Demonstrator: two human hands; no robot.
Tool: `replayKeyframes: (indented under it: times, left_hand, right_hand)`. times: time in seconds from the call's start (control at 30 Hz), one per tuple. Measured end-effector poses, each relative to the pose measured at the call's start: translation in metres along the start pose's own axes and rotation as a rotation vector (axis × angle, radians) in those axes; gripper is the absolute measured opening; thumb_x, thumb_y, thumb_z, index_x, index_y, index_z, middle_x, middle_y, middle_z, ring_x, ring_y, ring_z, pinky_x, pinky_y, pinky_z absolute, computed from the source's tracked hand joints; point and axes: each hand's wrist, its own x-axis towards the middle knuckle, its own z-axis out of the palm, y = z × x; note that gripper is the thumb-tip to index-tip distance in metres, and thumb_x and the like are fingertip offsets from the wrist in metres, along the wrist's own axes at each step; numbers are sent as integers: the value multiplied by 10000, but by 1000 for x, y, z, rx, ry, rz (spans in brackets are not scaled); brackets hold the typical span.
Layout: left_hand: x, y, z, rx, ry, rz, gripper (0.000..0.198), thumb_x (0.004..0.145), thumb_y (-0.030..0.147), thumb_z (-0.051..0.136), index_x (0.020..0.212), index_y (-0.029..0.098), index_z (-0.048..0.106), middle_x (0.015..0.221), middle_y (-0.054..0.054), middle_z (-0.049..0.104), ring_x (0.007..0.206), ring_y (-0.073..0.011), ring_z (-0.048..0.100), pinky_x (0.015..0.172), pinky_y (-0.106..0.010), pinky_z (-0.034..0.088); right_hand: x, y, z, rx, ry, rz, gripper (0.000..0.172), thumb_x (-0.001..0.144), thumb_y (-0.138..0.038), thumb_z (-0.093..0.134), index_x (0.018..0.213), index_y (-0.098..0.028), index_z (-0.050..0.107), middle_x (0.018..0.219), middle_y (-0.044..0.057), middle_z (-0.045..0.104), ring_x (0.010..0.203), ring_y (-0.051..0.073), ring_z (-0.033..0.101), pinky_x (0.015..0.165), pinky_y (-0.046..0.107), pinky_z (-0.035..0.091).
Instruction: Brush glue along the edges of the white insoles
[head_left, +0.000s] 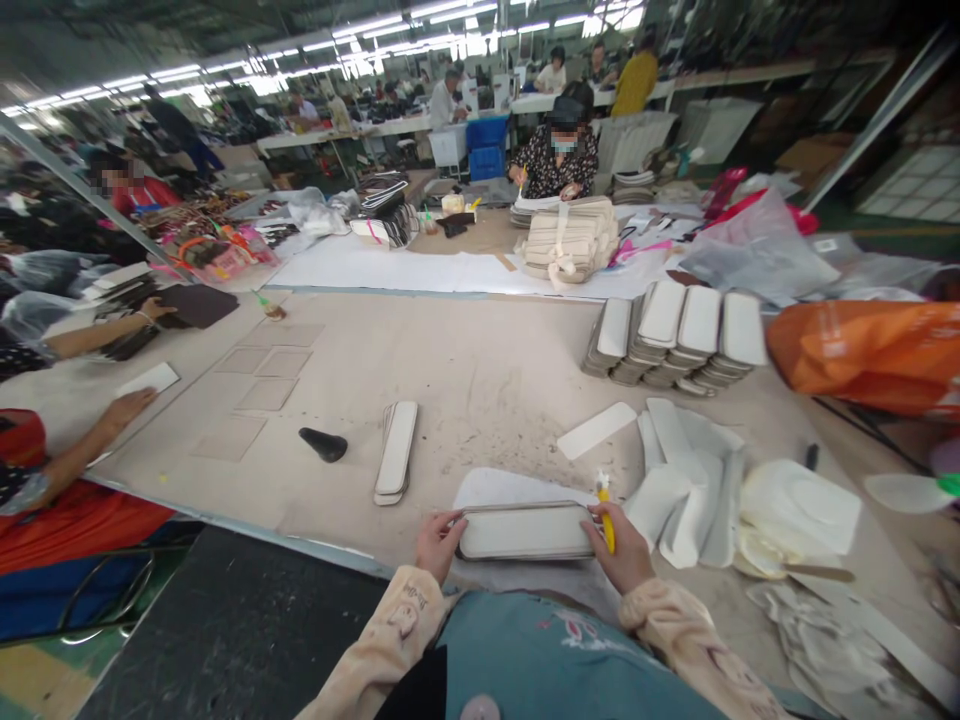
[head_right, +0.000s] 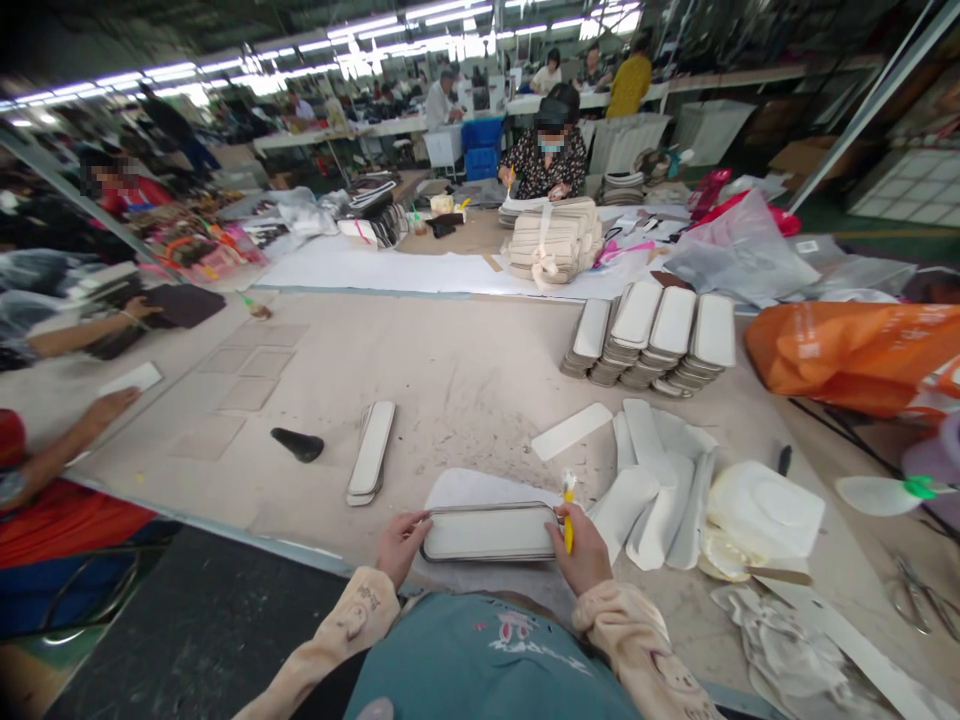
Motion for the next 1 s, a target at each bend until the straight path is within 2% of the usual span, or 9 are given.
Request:
replayKeyframes:
  times: [0.17,0.27,0.37,0.47,0.6,0.7,0.83,0.93,1.0]
  left_hand:
    - [7,-7,9,32,10,-3,352,661,423,646,880,170,756,841,-62,644,698,-164,569,757,-343,496]
    - [8,-11,11,41,26,-3,342,652,418,652,866,172,754,840,-58,643,692,-164,570,759,-351,496]
    - [7,-11,13,30,43,13,369,641,442,638,843,153,747,926,-84,620,694,-166,583,722,-348,512]
    - [3,-7,14,22,75,34,404,620,475,621,813,140,736,1011,-118,581,777,-205,603,725,-370,521]
    - [-2,2,9,27,110,72,369,591,507,633,726,174,715,1004,-118,581,954,-285,584,810,-432,498]
    - [-9,13,1,-16,126,89,335,578,499,662,689,185,691,1000,-113,612,972,-292,577,806,-425,488]
    - [-25,40,-12,-270,-30,37,328,579,464,734,704,171,655,751,-45,651,728,-203,593,688,-326,481]
    - [-41,69,-22,-478,-119,-22,322,584,409,792,717,166,628,642,9,605,644,-145,551,603,-246,444]
    - [-51,89,-27,-647,-172,-80,299,600,359,807,733,180,609,651,30,593,622,-119,536,578,-221,434]
  right_hand:
    - [3,-7,-5,-36,13,-9,194,852,-401,517,960,-239,517,910,38,663,806,221,658,744,362,528]
    - [4,-8,-5,-30,19,-21,185,848,-377,512,966,-235,520,910,40,661,812,218,657,753,357,524]
    - [4,-8,-4,-30,38,-36,186,836,-352,511,975,-231,528,908,47,659,824,221,650,769,357,516]
    - [4,-11,-5,-26,50,-45,156,826,-321,511,953,-232,521,886,39,643,807,215,638,757,347,508]
    - [4,-21,-12,39,49,-69,90,822,-260,512,906,-239,486,834,10,586,767,189,611,733,322,497]
    - [5,-31,-18,137,49,-94,86,817,-235,531,883,-244,477,803,-1,559,740,179,591,725,321,495]
    - [18,-52,-33,398,67,14,161,798,-244,592,902,-249,469,834,1,546,751,176,584,698,319,521]
    - [47,-77,-62,679,128,104,325,757,-267,673,963,-268,421,905,6,552,794,173,590,635,280,528]
    - [73,-100,-92,822,141,69,418,722,-270,721,970,-283,384,940,-1,558,803,162,591,620,255,515]
